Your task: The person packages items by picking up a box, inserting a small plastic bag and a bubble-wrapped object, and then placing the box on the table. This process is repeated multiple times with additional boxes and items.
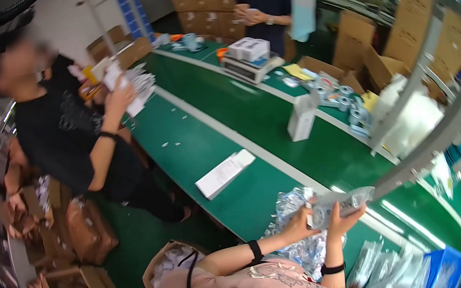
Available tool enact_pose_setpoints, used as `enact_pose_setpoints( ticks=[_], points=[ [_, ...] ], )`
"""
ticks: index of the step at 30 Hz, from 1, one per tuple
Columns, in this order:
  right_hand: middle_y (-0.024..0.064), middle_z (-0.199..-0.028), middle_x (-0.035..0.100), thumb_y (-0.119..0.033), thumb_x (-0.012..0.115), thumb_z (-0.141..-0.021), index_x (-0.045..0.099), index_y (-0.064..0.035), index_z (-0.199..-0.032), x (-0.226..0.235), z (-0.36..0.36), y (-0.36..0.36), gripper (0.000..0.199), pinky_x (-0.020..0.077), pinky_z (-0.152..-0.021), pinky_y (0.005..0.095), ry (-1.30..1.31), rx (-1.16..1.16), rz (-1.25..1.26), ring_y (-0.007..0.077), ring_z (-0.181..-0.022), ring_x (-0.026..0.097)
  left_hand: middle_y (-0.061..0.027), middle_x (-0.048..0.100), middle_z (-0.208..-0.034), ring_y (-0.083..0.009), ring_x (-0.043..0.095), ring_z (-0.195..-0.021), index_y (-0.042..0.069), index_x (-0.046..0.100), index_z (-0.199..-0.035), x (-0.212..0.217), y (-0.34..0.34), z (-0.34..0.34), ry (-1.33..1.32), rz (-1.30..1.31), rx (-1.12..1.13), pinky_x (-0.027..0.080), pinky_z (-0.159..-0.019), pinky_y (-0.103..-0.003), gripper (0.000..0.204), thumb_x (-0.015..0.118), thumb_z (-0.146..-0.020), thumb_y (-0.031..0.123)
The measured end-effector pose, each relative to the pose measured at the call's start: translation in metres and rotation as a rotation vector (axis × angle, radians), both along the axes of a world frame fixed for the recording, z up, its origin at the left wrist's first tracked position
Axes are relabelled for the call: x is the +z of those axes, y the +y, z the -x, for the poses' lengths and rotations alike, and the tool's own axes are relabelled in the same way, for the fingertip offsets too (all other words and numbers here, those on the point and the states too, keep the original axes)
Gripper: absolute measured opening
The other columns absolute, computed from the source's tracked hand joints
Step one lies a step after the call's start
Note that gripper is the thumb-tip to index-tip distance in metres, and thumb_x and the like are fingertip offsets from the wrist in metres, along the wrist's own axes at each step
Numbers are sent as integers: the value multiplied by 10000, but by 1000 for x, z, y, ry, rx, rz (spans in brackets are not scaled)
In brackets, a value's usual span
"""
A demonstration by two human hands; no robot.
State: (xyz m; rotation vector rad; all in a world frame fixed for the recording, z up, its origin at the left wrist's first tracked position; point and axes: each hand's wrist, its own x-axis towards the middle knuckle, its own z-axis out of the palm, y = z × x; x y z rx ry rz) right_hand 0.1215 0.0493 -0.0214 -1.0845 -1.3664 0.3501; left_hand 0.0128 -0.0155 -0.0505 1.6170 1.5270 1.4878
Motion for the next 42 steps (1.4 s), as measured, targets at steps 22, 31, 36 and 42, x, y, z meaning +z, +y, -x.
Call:
enact_pose_setpoints(
  ticks=[22, 31, 36, 42],
  points=[
    [172, -997, 517, -7, 554, -684, 534, 16, -989, 25, -37, -24, 306, 382, -853, 433, -632, 558, 270, 350, -997, 452, -206, 311, -1213, -362, 395, -1090, 134, 433, -1169, 51, -6, 27, 145, 72, -184, 373, -886, -367, 541, 648, -673, 152],
    [171, -888, 572, -37, 565, -697, 516, -81, -1062, 19, -20, -8, 371, 459, -652, 377, -538, 428, 389, 302, -714, 570, -196, 368, -1104, -344, 487, -931, 91, 566, -939, 61, 5, 20, 392, 132, -75, 448, -740, -353, 293, 607, -648, 92],
    [166, -858, 584, -97, 579, -727, 492, -74, -1081, 12, -37, -8, 366, 459, -564, 362, -165, 552, 588, 300, -599, 569, -127, 442, -983, -307, 522, -845, 63, 584, -740, 65, 2, 31, 400, 184, 43, 455, -668, -357, 131, 640, -636, 121],
    [114, -871, 578, -71, 604, -696, 507, -95, -1102, -70, -64, -42, 418, 460, -692, 370, -1089, 173, 287, 265, -838, 567, -110, 448, -929, -289, 541, -761, 56, 583, -724, 71, -1, 39, 421, 289, 74, 457, -624, -370, 132, 641, -639, 139]
  ],
)
